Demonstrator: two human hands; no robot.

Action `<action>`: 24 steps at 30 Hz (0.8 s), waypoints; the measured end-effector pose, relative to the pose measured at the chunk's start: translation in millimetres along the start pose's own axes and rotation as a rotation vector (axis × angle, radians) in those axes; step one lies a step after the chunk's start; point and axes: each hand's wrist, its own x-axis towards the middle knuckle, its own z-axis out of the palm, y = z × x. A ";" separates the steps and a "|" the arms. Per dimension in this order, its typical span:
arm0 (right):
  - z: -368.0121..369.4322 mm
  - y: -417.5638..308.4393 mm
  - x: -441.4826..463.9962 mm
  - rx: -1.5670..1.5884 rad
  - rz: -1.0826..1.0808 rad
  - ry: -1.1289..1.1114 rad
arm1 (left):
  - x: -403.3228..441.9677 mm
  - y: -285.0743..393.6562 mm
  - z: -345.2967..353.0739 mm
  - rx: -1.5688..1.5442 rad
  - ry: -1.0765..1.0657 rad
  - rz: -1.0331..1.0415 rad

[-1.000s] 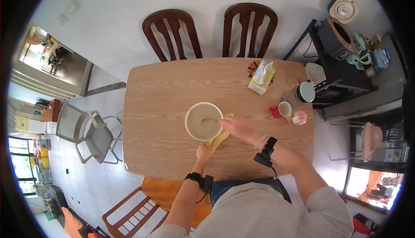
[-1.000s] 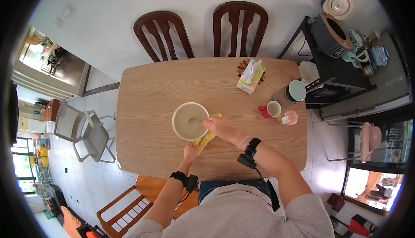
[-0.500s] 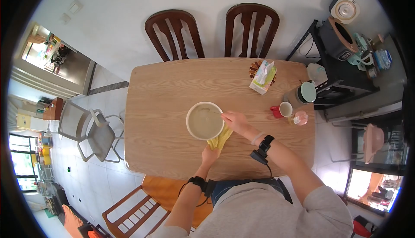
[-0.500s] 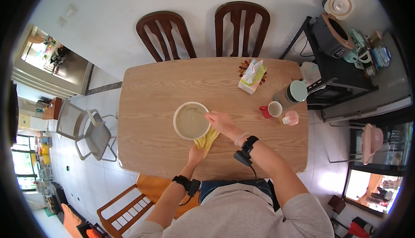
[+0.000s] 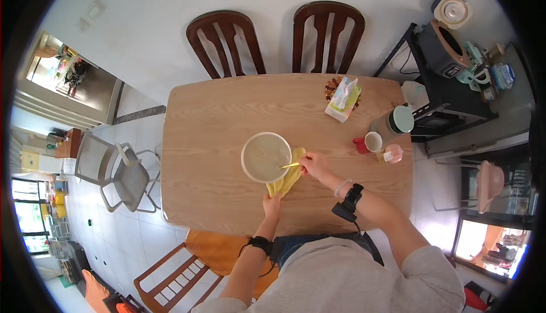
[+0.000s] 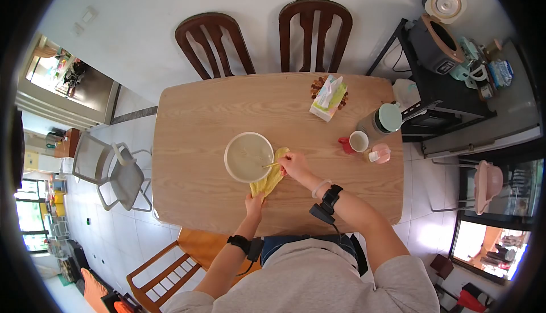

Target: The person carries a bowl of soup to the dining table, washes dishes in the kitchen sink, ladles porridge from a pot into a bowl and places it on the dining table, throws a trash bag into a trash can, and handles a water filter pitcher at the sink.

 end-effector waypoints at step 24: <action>15.1 -47.5 3.8 -0.394 -0.539 0.011 | -53.9 43.8 -0.5 -0.127 -0.339 -0.267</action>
